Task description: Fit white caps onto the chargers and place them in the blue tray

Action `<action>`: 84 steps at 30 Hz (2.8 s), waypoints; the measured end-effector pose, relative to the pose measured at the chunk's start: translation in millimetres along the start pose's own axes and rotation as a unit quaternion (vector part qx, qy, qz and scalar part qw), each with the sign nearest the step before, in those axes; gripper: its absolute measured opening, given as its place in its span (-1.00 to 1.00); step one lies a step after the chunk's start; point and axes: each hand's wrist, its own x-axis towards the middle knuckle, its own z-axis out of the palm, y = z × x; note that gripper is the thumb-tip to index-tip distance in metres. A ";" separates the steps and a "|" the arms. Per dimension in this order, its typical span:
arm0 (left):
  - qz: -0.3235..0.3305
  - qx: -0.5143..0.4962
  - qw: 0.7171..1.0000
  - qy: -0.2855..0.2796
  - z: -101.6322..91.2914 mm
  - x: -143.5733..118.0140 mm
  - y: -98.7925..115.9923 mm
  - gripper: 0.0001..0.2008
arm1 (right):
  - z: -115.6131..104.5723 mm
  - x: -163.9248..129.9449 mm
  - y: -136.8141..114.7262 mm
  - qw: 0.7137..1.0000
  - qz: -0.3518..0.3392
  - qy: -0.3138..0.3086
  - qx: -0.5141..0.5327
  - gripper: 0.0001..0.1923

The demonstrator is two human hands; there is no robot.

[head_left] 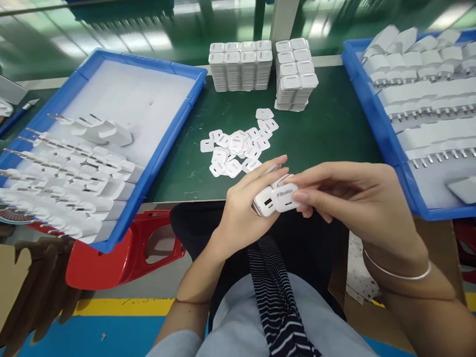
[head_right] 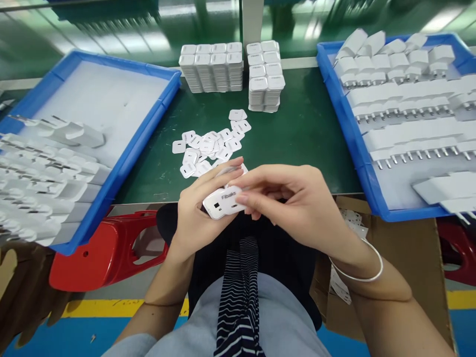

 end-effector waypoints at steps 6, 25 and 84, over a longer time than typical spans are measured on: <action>0.030 -0.005 0.999 0.031 10.3 10.6 -22.9 -0.63 | 4.3 12.8 1.4 0.999 -0.027 0.023 -0.007 -0.95; -0.009 -0.060 0.998 0.009 4.0 6.3 -40.8 -0.65 | 17.9 24.8 4.2 0.998 0.005 -0.048 0.025 -0.96; -0.005 -0.014 1.000 0.013 9.8 8.4 -37.9 -0.73 | 30.7 19.6 -1.2 0.992 -0.015 0.013 -0.124 -0.72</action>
